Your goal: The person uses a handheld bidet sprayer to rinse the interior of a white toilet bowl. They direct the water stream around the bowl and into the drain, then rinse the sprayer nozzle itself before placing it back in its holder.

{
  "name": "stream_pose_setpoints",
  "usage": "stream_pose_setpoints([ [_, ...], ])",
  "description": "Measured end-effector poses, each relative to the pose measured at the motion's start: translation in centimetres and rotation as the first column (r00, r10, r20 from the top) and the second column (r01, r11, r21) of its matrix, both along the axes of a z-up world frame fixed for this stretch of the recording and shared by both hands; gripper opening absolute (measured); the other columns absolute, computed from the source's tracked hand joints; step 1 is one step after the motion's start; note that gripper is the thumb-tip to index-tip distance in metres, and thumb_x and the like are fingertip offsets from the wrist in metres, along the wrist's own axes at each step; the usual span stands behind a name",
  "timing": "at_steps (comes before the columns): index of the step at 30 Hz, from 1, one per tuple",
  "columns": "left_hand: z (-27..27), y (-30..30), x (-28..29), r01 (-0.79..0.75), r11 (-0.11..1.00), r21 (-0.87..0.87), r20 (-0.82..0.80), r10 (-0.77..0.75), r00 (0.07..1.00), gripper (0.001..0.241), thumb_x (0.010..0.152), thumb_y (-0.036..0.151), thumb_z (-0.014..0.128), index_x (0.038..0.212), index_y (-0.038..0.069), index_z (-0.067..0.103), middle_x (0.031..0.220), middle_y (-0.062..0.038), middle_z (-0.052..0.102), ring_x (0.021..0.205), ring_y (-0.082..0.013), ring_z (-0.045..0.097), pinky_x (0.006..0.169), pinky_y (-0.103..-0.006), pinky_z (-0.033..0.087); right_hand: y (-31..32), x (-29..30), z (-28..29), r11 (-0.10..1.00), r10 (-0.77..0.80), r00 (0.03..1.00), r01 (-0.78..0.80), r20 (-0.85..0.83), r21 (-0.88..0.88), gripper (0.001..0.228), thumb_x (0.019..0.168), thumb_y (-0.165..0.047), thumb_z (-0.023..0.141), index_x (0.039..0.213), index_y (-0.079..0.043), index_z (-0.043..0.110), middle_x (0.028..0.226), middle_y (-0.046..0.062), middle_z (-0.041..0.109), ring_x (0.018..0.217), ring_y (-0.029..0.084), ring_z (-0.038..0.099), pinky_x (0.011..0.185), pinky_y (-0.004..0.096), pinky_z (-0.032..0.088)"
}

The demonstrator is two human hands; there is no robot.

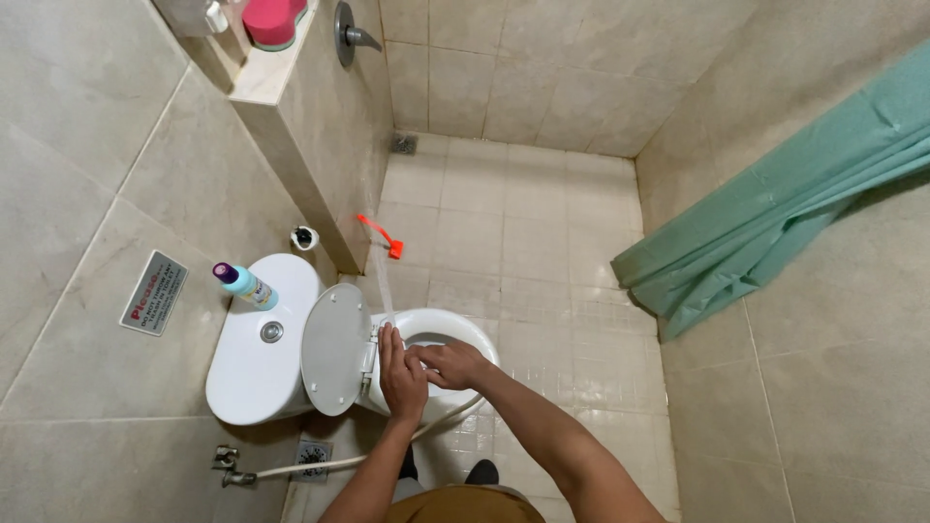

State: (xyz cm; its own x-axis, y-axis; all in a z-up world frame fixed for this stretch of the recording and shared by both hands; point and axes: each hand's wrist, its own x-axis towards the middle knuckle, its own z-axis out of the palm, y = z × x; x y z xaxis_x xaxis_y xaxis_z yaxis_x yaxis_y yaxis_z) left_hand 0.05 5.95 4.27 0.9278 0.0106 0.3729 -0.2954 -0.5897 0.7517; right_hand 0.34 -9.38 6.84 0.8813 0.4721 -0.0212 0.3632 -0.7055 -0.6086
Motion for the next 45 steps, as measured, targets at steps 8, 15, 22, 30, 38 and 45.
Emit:
stream_pose_setpoints([
  [8, 0.3, 0.7, 0.8, -0.044, 0.999, -0.026, 0.016, 0.044, 0.999, 0.048, 0.097, 0.008, 0.046, 0.142, -0.008, 0.055, 0.157, -0.022, 0.048, 0.147, -0.0362, 0.043, 0.118, -0.0419, 0.038, 0.6, 1.3, -0.3, 0.999, 0.047, 0.999, -0.047, -0.009, -0.005, 0.041, 0.096, -0.037, 0.058, 0.133, -0.020, 0.060, 0.113, 0.009, 0.076, 0.094, 0.035, 0.071, 0.079, 0.049, 0.056],
  [15, 1.4, 1.5, 2.1, -0.063, 0.996, -0.059, 0.025, 0.065, 0.998, 0.048, 0.097, 0.007, 0.047, 0.142, -0.009, 0.055, 0.156, -0.022, 0.049, 0.146, -0.0375, 0.045, 0.116, -0.0424, 0.039, 1.9, 2.5, 2.3, 0.998, 0.022, 1.000, -0.023, -0.013, -0.056, 0.044, 0.094, -0.035, 0.056, 0.136, -0.023, 0.057, 0.113, 0.009, 0.075, 0.090, 0.036, 0.071, 0.076, 0.051, 0.056],
  [22, 2.8, 2.2, 3.1, -0.080, 0.995, -0.065, 0.103, 0.087, 0.991, 0.047, 0.098, 0.007, 0.047, 0.141, -0.008, 0.056, 0.155, -0.021, 0.051, 0.145, -0.0365, 0.047, 0.117, -0.0421, 0.040, 2.8, 3.9, 2.4, 0.993, 0.043, 0.999, -0.045, -0.022, -0.107, 0.044, 0.095, -0.036, 0.056, 0.137, -0.024, 0.055, 0.113, 0.010, 0.075, 0.087, 0.038, 0.071, 0.074, 0.052, 0.056],
  [30, 2.4, 3.0, 4.3, -0.098, 0.989, -0.109, 0.095, 0.108, 0.990, 0.045, 0.098, 0.005, 0.048, 0.140, -0.008, 0.058, 0.154, -0.022, 0.052, 0.144, -0.0370, 0.048, 0.115, -0.0421, 0.041, 3.8, 5.1, 3.2, 0.994, 0.071, 0.997, -0.070, 0.006, -0.087, 0.044, 0.094, -0.035, 0.060, 0.136, -0.021, 0.054, 0.111, 0.011, 0.074, 0.088, 0.038, 0.071, 0.075, 0.053, 0.055],
  [38, 4.1, 3.1, 5.6, -0.072, 0.991, -0.111, 0.177, 0.091, 0.980, 0.045, 0.097, 0.004, 0.047, 0.139, -0.009, 0.058, 0.153, -0.022, 0.053, 0.145, -0.0379, 0.048, 0.117, -0.0429, 0.041, 4.1, 5.4, 3.9, 0.998, -0.007, 0.995, 0.013, 0.104, -0.062, 0.043, 0.095, -0.037, 0.059, 0.135, -0.022, 0.054, 0.108, 0.009, 0.075, 0.082, 0.037, 0.071, 0.069, 0.050, 0.056],
  [45, 3.7, 3.2, 4.7, -0.056, 0.992, -0.115, 0.155, 0.073, 0.985, 0.043, 0.097, 0.004, 0.047, 0.136, -0.010, 0.059, 0.152, -0.023, 0.054, 0.144, -0.0383, 0.048, 0.117, -0.0437, 0.041, 3.8, 5.0, 3.0, 0.998, 0.039, 0.994, -0.034, 0.098, -0.054, 0.046, 0.091, -0.035, 0.060, 0.135, -0.021, 0.054, 0.107, 0.009, 0.075, 0.081, 0.037, 0.071, 0.068, 0.050, 0.056],
])
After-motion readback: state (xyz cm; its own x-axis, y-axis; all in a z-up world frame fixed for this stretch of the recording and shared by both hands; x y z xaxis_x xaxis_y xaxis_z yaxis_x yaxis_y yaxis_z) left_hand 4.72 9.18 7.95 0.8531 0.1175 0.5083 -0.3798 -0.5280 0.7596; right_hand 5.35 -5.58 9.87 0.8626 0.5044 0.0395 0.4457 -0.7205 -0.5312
